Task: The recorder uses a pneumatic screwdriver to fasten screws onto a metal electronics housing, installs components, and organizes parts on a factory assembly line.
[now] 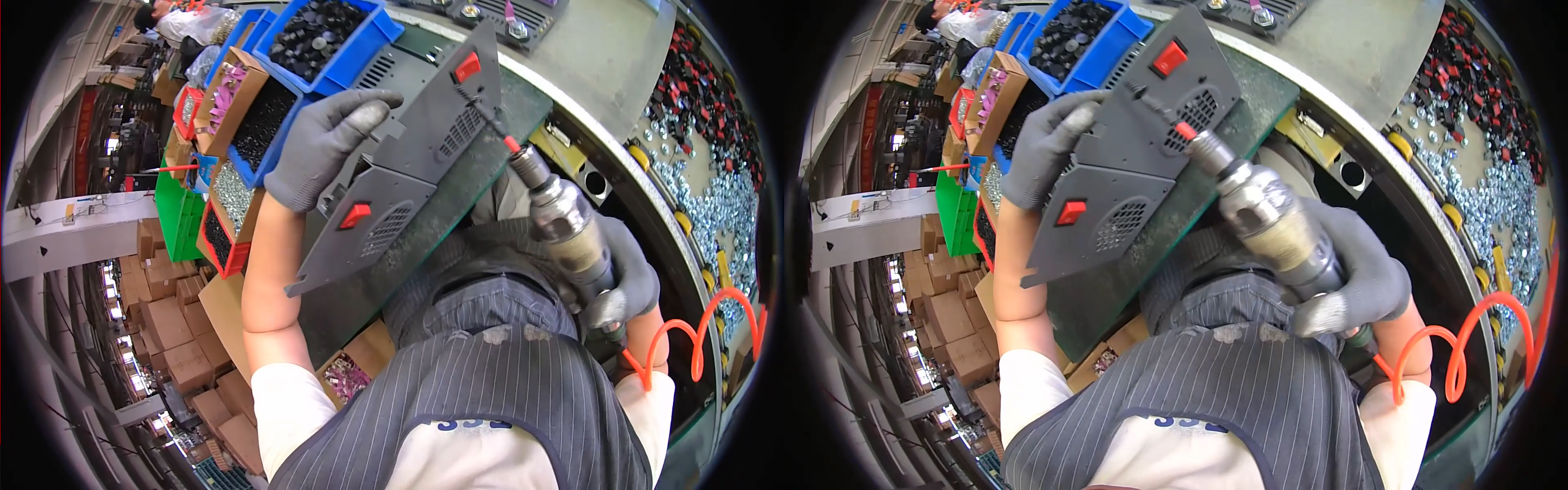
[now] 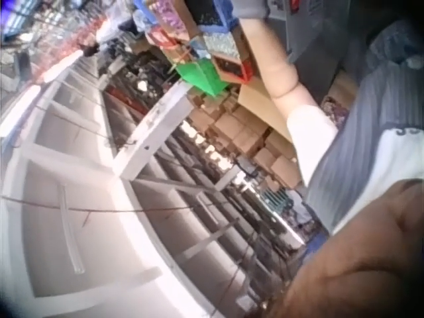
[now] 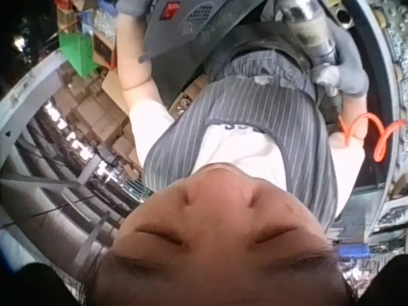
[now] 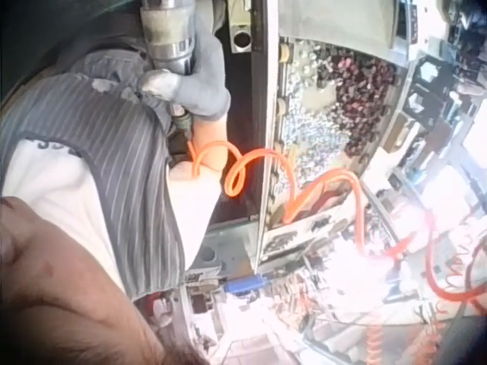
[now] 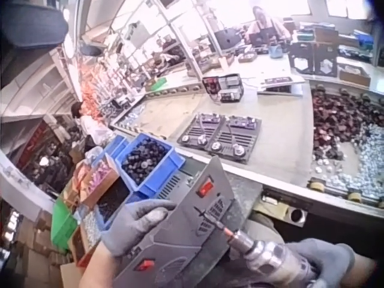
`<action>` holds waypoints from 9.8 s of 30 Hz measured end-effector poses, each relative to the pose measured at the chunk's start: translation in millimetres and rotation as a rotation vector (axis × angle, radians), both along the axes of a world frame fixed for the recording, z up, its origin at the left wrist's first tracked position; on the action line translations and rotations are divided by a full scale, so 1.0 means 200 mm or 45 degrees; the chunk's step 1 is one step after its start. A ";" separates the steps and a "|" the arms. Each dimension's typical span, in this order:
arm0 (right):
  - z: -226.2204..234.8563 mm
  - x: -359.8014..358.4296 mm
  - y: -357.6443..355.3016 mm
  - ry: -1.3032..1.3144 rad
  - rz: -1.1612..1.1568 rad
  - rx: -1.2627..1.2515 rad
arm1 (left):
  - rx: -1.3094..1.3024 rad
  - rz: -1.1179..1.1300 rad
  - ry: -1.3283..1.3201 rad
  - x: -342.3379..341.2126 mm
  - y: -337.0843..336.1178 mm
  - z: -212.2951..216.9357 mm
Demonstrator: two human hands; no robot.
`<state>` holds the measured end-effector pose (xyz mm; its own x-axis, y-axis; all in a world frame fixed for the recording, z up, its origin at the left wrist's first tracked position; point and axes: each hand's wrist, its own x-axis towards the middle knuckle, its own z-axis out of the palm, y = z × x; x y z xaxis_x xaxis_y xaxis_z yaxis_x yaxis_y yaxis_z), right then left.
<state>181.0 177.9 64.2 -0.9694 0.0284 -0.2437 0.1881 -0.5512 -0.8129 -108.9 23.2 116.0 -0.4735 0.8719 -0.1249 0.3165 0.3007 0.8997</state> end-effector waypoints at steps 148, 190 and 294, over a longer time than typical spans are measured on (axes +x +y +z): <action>-0.47 -0.04 -0.11 -0.189 0.076 0.283 | -0.163 0.275 -1.117 -0.06 -0.01 -0.47; 0.14 -0.30 -0.10 0.261 0.056 0.487 | 0.220 0.093 -0.509 0.13 -0.03 0.27; -0.14 0.06 -0.43 -0.280 0.555 0.456 | 0.707 0.526 -1.557 0.72 -0.66 -0.59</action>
<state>192.7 92.8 35.7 -0.8383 -0.2428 -0.4881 0.5196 -0.0847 -0.8502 34.4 -108.5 -1.5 -0.5479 0.7695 -0.3282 -0.7652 -0.3024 0.5683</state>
